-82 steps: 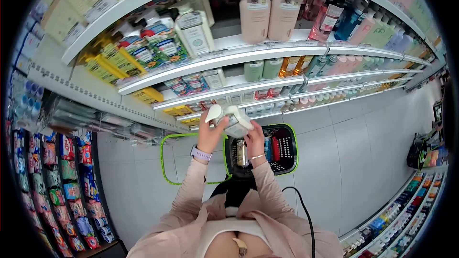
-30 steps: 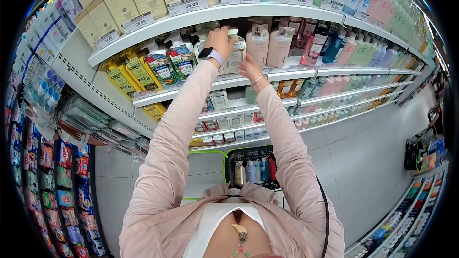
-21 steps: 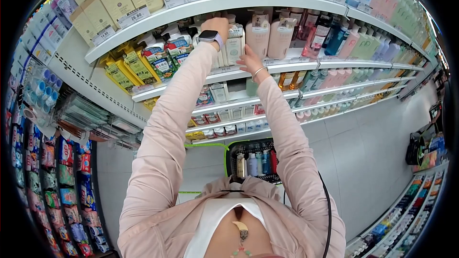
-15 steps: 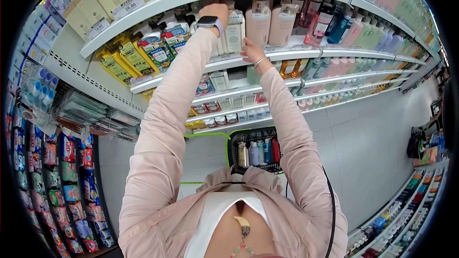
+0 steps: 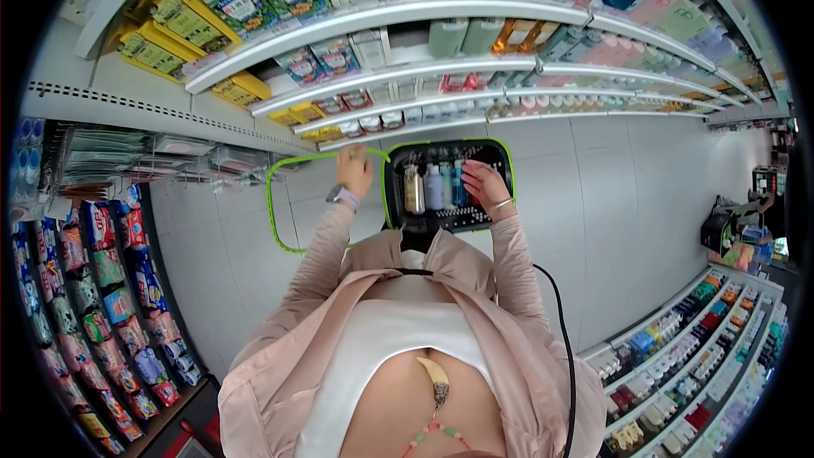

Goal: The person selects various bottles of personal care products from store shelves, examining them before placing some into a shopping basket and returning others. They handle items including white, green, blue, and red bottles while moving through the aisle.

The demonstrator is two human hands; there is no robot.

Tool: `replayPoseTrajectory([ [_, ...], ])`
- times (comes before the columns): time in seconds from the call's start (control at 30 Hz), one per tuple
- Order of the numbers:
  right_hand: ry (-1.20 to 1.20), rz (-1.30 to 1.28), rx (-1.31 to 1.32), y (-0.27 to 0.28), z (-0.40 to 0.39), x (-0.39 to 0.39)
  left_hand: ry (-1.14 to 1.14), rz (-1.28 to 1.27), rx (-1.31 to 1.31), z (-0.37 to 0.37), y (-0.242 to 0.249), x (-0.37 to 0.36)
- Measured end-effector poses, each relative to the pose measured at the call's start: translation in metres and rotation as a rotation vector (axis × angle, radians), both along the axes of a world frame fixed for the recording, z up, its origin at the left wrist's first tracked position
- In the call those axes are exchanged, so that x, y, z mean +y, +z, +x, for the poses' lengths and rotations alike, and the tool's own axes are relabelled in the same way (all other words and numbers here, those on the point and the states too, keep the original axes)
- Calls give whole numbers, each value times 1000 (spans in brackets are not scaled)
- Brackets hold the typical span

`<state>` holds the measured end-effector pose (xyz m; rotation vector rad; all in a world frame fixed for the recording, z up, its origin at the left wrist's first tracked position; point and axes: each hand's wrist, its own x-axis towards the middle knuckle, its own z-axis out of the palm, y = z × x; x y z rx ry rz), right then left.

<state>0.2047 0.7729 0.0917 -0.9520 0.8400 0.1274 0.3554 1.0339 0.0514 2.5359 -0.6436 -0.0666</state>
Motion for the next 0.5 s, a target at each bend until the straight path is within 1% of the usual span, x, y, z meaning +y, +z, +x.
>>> replayPoseTrajectory([
  [0.07,8,17,68,-21,-29,11,-99,218,262,-50,-36,34],
  [0.1,13,18,99,-31,-41,17,-104,229,289,-68,-50,46],
  [0.17,40,-15,178,-53,-57,34,-321,361,702,-95,-70,67],
  [0.2,99,-40,207,-67,-63,43,-322,363,718,-101,-78,73],
  [0.23,160,-66,234,-83,-70,51,-298,382,822,-103,-84,77],
  [0.27,317,-76,253,-109,-81,56,-273,397,922,-107,-91,82],
  [0.3,413,-120,274,-130,-91,62,-274,394,931,-112,-107,91],
  [0.33,751,-362,141,-170,-107,63,-213,409,917,-117,-128,103],
  [0.37,1085,-602,-4,-213,-127,60,-154,424,903,-120,-138,113],
  [0.4,1087,-603,4,-249,-146,55,-103,526,1047,-118,-138,119],
  [0.43,1072,-518,168,-280,-163,49,-106,522,1051,-118,-143,125],
  [0.47,1050,-429,329,-294,-172,48,-162,581,1057,-121,-150,132],
  [0.5,1050,-427,332,-288,-172,49,-218,643,1061,-123,-155,137],
])
